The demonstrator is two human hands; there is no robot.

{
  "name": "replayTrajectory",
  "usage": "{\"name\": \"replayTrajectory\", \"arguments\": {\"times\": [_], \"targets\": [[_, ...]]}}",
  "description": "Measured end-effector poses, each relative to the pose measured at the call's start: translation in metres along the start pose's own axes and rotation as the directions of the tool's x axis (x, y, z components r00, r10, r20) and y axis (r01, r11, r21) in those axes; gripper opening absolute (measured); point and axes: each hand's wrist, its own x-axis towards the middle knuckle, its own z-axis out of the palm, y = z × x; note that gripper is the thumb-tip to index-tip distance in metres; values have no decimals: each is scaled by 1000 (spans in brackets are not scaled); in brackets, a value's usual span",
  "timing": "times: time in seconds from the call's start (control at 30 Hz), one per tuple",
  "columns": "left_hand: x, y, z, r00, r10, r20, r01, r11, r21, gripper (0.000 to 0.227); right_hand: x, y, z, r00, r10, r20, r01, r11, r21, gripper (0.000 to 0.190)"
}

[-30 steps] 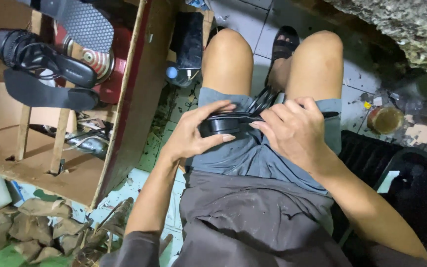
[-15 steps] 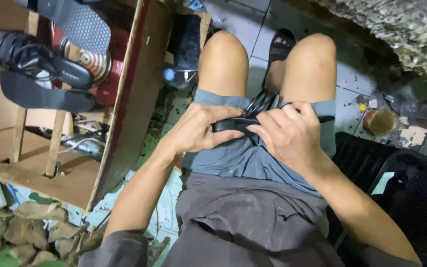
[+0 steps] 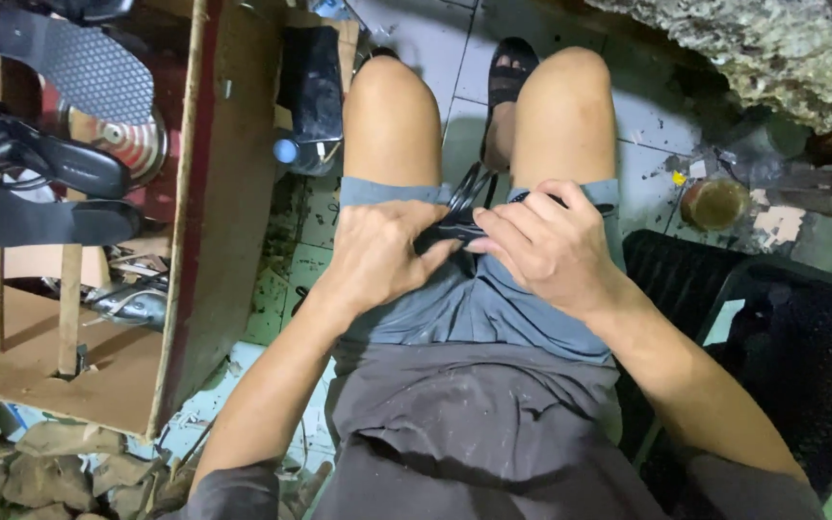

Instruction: Assembling sandals by attaching straps to soles and using a small hammer to secure them.

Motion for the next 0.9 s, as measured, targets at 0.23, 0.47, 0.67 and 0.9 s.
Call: {"name": "replayTrajectory", "arguments": {"times": [0.23, 0.47, 0.67, 0.9], "targets": [[-6, 2, 9, 998, -9, -70, 10, 1000, 11, 32, 2, -7, 0, 997, 69, -34, -67, 997, 48, 13], [-8, 2, 14, 989, 41, -142, -37, 999, 27, 31, 10, -21, -4, 995, 87, -43, -87, 996, -14, 15], [-15, -1, 22, 976, 80, -201, -73, 996, 45, 29, 5, -15, 1, 997, 45, -60, -42, 998, 46, 18], [-16, -1, 26, 956, 129, -264, -115, 991, 67, 26, -8, 1, -12, 998, -45, -49, 45, 999, -5, 25]]}}
